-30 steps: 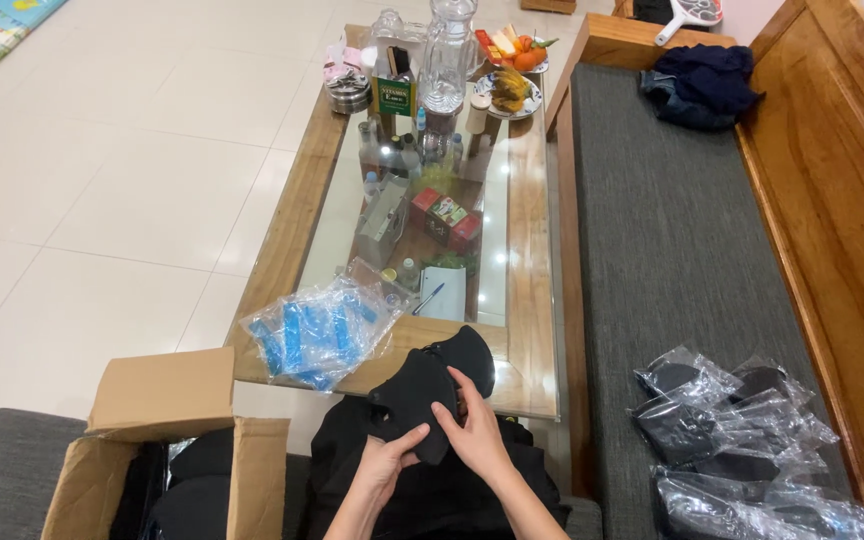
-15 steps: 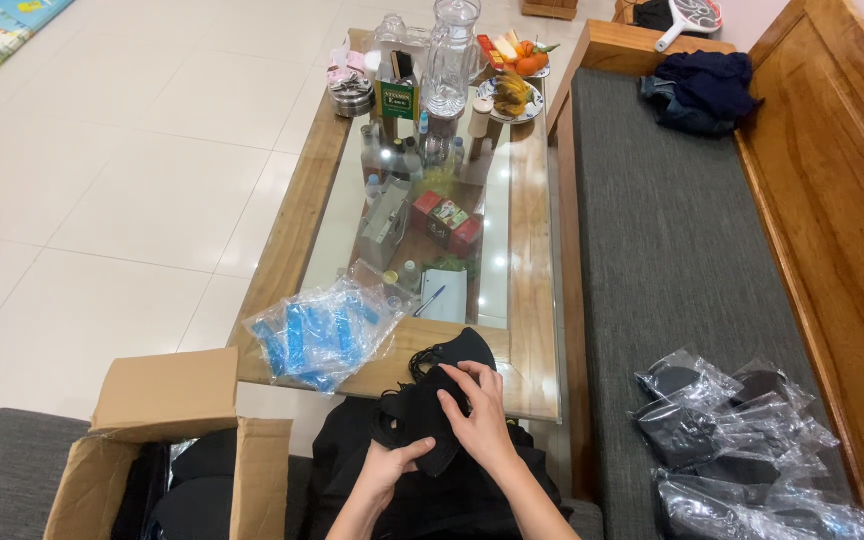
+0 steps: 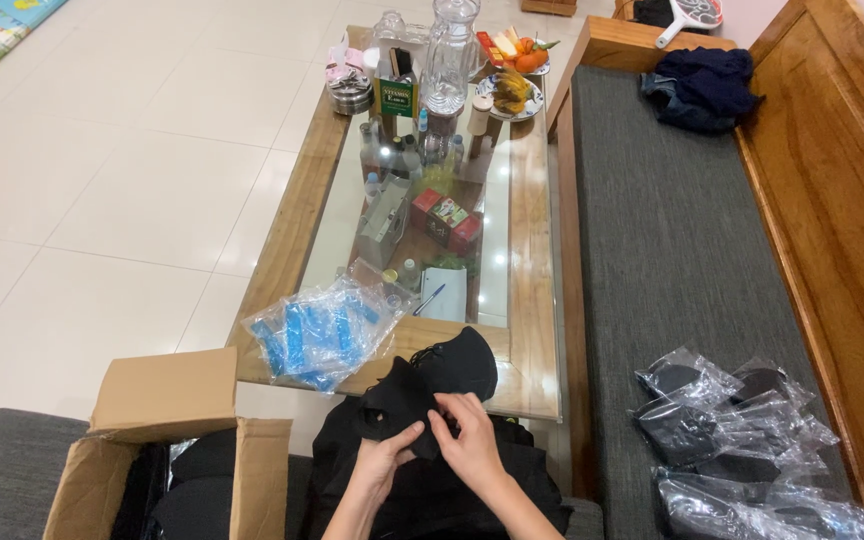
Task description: Packing black fabric face masks into a cardboard box
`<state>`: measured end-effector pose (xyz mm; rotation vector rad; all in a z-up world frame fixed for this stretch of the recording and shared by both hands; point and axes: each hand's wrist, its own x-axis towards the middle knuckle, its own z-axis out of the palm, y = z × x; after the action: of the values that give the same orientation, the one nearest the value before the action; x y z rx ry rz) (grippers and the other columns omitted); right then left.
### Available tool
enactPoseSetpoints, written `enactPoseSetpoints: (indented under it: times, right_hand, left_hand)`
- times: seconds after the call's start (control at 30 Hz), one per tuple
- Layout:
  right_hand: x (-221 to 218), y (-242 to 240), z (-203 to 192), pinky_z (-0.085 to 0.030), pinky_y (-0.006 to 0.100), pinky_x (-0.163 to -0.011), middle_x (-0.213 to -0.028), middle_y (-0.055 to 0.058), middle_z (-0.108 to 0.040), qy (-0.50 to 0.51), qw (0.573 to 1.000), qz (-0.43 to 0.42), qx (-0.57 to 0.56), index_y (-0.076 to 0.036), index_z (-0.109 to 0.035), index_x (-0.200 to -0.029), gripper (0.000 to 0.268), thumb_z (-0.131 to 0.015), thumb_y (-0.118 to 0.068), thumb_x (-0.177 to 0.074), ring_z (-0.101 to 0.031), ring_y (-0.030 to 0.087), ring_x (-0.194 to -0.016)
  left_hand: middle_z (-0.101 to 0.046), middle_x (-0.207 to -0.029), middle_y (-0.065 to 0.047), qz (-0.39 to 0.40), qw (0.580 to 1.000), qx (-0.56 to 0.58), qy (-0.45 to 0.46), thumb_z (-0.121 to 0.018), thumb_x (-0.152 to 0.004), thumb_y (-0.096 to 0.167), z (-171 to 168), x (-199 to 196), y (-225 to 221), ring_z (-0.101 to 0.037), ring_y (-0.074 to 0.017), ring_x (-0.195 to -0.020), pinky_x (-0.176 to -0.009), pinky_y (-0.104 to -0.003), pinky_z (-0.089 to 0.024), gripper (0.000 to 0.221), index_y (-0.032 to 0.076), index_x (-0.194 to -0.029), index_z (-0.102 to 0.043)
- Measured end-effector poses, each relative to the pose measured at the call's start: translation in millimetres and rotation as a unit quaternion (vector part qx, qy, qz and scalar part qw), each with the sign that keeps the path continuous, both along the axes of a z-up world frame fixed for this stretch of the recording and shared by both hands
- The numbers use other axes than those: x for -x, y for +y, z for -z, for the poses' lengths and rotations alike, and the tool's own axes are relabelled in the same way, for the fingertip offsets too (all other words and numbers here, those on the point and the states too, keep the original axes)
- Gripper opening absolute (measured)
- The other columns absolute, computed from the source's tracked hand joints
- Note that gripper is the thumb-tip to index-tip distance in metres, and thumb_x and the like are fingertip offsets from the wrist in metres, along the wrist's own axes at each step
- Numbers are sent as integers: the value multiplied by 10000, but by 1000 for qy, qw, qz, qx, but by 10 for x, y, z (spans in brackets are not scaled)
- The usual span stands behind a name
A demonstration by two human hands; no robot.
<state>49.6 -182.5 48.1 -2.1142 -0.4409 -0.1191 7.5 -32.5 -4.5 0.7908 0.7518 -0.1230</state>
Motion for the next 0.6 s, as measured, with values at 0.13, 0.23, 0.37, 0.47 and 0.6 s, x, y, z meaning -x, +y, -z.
enactPoseSetpoints:
  times: [0.13, 0.23, 0.37, 0.47, 0.6]
  right_hand:
    - [103, 25, 94, -522, 269, -637, -876, 21, -680, 46, 999, 21, -11, -85, -757, -1073, 205, -694, -215, -929, -662, 139, -771]
    - [84, 37, -14, -554, 310, -685, -967, 51, -750, 13, 1000, 14, 4, -100, -754, -1116, 208, -659, -187, -952, -729, 185, -820]
    - [-32, 19, -160, -545, 304, -723, -934, 64, -748, -50, 998, -17, -47, -95, -760, -1081, 171, -641, -75, -959, -709, 195, -816]
    - [-109, -38, -179, -526, 277, -740, -923, 51, -748, -7, 995, -4, -101, -97, -779, -1057, 160, -658, -62, -958, -682, 162, -806]
    - [-321, -204, 426, -548, 258, -695, -871, 8, -744, 221, 940, 132, -226, -62, -741, -1109, 217, -758, -167, -920, -658, 93, -766]
  left_hand:
    - [-766, -1117, -190, -1, 1000, 15, 21, -830, -738, -93, -171, -13, 16, -727, -311, -1022, -804, -454, -624, 469, 18, -1179, -713]
    - [-760, -1122, -186, -16, 999, 22, 28, -829, -732, -104, -133, -19, -10, -716, -308, -1005, -778, -472, -625, 485, 6, -1190, -714]
    - [-739, -1179, -163, -15, 1000, 16, 6, -786, -761, -124, -44, -41, -8, -707, -310, -1037, -783, -493, -622, 546, 54, -1263, -666]
    - [-730, -1261, -159, -30, 999, 1, 40, -763, -764, -134, -311, -37, 47, -707, -319, -1080, -785, -470, -615, 622, 74, -1338, -647]
    - [-734, -1276, -128, -47, 991, -27, 124, -798, -761, -41, -429, -32, 223, -704, -283, -1127, -803, -396, -580, 616, 93, -1350, -675]
